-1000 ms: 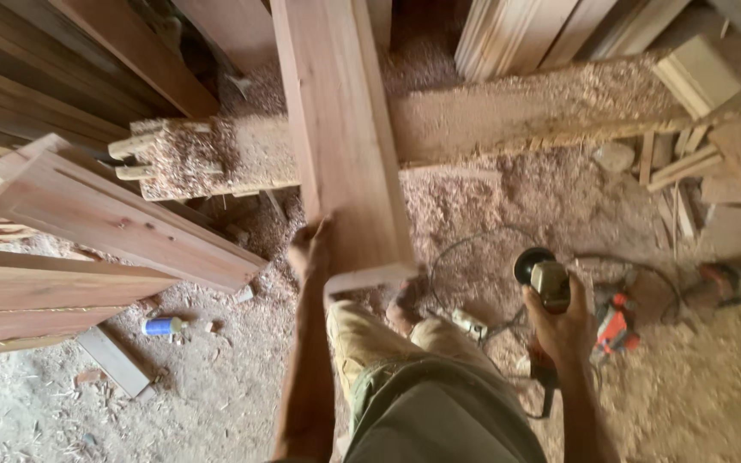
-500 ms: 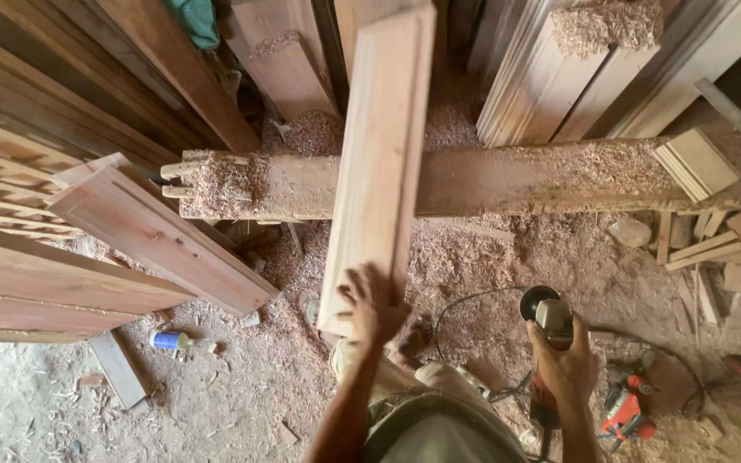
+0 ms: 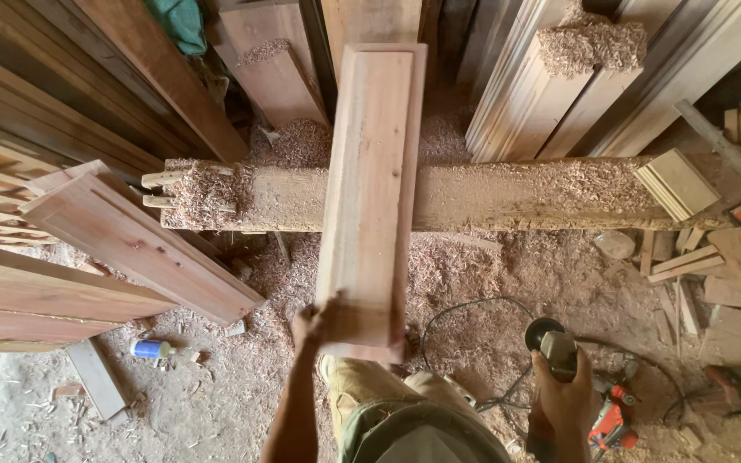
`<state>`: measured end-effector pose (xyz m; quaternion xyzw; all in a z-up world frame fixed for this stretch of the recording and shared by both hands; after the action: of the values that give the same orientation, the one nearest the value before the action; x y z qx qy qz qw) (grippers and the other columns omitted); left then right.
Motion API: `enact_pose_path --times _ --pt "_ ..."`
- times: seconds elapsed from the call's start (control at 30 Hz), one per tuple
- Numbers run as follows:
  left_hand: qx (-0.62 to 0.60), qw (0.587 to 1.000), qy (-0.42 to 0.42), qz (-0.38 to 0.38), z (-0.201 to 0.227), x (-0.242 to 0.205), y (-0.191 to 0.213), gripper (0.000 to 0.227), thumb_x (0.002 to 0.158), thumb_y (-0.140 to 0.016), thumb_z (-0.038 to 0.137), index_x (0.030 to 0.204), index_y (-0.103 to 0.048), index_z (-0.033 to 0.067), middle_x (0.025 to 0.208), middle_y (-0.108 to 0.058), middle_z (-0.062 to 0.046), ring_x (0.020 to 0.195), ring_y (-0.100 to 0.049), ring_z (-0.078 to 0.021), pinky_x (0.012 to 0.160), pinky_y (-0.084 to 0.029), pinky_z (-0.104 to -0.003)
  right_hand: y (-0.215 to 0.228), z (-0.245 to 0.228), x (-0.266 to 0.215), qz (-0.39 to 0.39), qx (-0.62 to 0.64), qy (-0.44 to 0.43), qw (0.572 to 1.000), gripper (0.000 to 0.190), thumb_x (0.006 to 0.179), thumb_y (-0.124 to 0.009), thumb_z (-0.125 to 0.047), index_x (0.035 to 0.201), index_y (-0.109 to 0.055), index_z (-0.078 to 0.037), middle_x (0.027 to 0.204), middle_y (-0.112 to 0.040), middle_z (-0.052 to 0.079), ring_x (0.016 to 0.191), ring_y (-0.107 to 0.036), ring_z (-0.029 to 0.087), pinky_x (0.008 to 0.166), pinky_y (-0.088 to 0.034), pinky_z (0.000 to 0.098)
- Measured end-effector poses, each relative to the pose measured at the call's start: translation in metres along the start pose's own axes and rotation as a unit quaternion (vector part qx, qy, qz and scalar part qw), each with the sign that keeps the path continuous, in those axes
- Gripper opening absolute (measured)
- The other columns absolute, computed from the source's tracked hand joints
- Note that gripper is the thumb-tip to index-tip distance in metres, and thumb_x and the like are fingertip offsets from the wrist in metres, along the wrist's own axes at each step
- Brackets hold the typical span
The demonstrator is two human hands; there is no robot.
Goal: The person uses an orbital sander to smooth the surface of a wooden plank. They repeatedly flip the plank over to sand both sides and edges, then place it aside and pick up another plank to continue the process.
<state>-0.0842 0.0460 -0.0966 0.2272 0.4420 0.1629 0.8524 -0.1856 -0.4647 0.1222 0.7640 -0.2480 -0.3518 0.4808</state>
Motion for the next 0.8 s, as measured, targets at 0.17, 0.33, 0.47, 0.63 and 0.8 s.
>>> enact_pose_path --times 0.17,0.33,0.47,0.63,0.8 --pt "-0.063 0.997 -0.032 0.037 -0.002 -0.007 -0.062 0.062 0.078 -0.073 0.075 0.064 -0.053 0.0185 0.058 -0.053 -0.001 0.053 -0.044 -0.0115 0.055 -0.047 -0.031 -0.004 -0.011 0.001 0.029 0.002 0.044 0.999 0.093 0.077 -0.078 -0.062 0.152 -0.053 -0.013 0.127 -0.070 0.022 0.114 -0.068 0.044 0.096 -0.053 0.0554" --pt "-0.060 0.994 -0.071 0.054 0.039 0.049 -0.059 0.062 0.076 -0.072 0.076 0.060 -0.049 0.0209 0.057 -0.053 0.002 0.051 -0.043 -0.0095 0.050 -0.044 -0.027 -0.015 -0.027 0.000 -0.019 0.002 0.048 0.999 0.092 0.081 -0.075 -0.061 0.156 -0.047 -0.017 0.117 -0.075 0.019 0.098 -0.075 0.038 0.091 -0.057 0.0557" --pt "0.007 0.993 -0.103 0.064 0.052 0.085 -0.037 0.066 0.080 -0.067 0.082 0.065 -0.051 0.0196 0.061 -0.051 0.001 0.053 -0.039 -0.0116 0.047 -0.034 -0.031 -0.028 -0.047 -0.008 -0.082 0.036 0.055 0.994 0.084 0.083 -0.070 -0.058 0.153 -0.045 -0.018 0.106 -0.078 0.013 0.077 -0.080 0.028 0.074 -0.066 0.0495" --pt "0.121 0.979 -0.163 0.029 0.074 0.086 -0.024 0.069 0.081 -0.066 0.084 0.082 -0.068 0.0154 0.066 -0.059 0.003 0.052 -0.042 -0.0051 0.044 -0.034 -0.026 -0.062 -0.087 -0.038 -0.061 0.018 0.240 0.969 0.075 0.087 -0.069 -0.057 0.147 -0.051 -0.015 0.096 -0.076 0.013 0.062 -0.074 0.024 0.053 -0.063 0.0378" --pt "0.173 0.959 -0.221 -0.050 0.108 0.052 -0.010 0.101 0.084 -0.067 0.070 0.155 -0.026 0.0105 0.103 -0.069 -0.017 0.043 -0.034 -0.0048 0.032 -0.028 -0.023 -0.110 -0.122 -0.092 -0.074 0.016 0.403 0.912 0.068 0.093 -0.069 -0.053 0.143 -0.051 -0.010 0.095 -0.075 0.016 0.062 -0.074 0.022 0.047 -0.062 0.0333"
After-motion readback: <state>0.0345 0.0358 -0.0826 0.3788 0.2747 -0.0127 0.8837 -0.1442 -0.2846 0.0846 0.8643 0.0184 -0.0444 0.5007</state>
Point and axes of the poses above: each hand's wrist, its own x-axis towards the middle knuckle, its own y-axis out of the back of the hand, z = x × y, the point moved 5 cm from there along x, towards the middle knuckle
